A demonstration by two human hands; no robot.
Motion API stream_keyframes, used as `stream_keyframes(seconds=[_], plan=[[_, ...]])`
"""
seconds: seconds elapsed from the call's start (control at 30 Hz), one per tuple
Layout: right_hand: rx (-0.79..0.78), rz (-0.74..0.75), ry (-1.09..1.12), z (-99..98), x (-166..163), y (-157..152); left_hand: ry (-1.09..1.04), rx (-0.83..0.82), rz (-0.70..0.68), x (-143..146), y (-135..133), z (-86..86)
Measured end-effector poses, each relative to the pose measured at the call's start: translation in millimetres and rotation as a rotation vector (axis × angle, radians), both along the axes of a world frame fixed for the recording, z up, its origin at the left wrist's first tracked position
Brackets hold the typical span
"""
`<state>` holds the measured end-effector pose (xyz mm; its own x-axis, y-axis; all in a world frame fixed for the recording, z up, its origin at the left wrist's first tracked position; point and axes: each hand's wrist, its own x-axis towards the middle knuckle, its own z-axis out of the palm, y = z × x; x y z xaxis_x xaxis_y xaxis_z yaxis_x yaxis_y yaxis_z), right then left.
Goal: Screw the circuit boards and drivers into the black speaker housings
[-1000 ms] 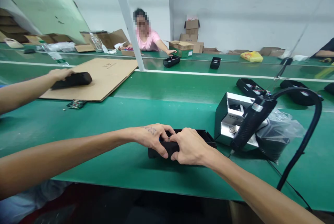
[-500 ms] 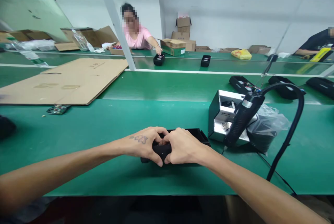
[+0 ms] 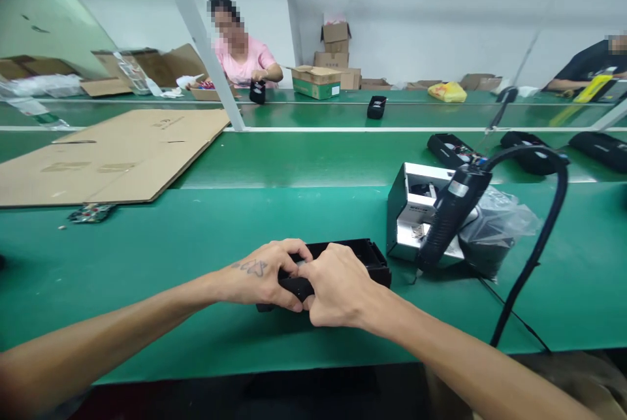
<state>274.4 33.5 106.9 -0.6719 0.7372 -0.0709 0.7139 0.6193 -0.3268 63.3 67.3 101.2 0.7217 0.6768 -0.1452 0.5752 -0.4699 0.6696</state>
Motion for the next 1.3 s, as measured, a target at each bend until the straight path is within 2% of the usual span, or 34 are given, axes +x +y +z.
stream_keyframes(seconds=[0.07, 0.13, 0.2, 0.27, 0.3, 0.33, 0.4, 0.47, 0.5, 0.63, 0.67, 0.77, 0.83, 0.9, 0.93, 1.07, 1.13, 1.2, 1.3], plan=[[0.041, 0.023, 0.068, 2.4, 7, -15, -0.004, 0.127, -0.011, -1, -11, -7.4], [0.124, -0.038, 0.271, 5.4, 24, -27, -0.020, 0.274, -0.032, -1, -25, -19.9], [0.347, -0.283, 0.581, 6.8, 53, -33, -0.038, 0.448, -0.048, -1, -40, -34.9], [0.676, -0.669, 0.842, 4.3, 90, -30, -0.054, 0.623, -0.056, -1, -56, -48.0], [0.815, -0.856, 0.903, 1.4, 108, -24, -0.057, 0.696, -0.057, 0, -63, -52.9], [0.837, -0.996, 0.907, -2.2, 125, -18, -0.056, 0.756, -0.054, 1, -69, -56.5], [0.622, -1.091, 0.896, -10.1, 149, -6, -0.050, 0.834, -0.052, 3, -77, -60.1], [0.328, -1.022, 0.951, -15.9, 159, 2, -0.047, 0.876, -0.045, 4, -81, -60.7], [0.254, -0.979, 1.016, -17.9, 160, 3, -0.050, 0.890, -0.040, 4, -82, -60.6], [0.321, -0.915, 1.308, -25.7, 148, -1, -0.066, 0.902, -0.016, 5, -83, -63.0], [0.290, -0.897, 1.356, -28.2, 145, -2, -0.069, 0.901, -0.008, 5, -84, -64.4], [0.042, -0.818, 1.425, -33.7, 141, -2, -0.084, 0.916, -0.001, 4, -87, -70.0], [-0.048, -0.784, 1.443, -30.6, 142, -1, -0.094, 0.928, -0.001, 3, -86, -74.5], [0.009, -0.787, 1.473, -18.5, 146, 0, -0.116, 0.929, 0.006, 2, -82, -78.9], [0.090, -0.790, 1.500, -9.4, 148, 0, -0.131, 0.920, 0.013, 2, -79, -80.7], [0.557, -0.758, 1.605, 31.1, 158, 7, -0.181, 0.837, 0.016, 0, -66, -82.5], [0.689, -0.756, 1.568, 41.1, 159, 15, -0.188, 0.801, 0.008, 0, -61, -80.0], [0.670, -0.777, 1.506, 42.1, 158, 24, -0.188, 0.786, 0.010, 0, -59, -76.4], [0.532, -0.782, 1.445, 38.4, 152, 31, -0.191, 0.790, 0.026, 2, -58, -71.7]])
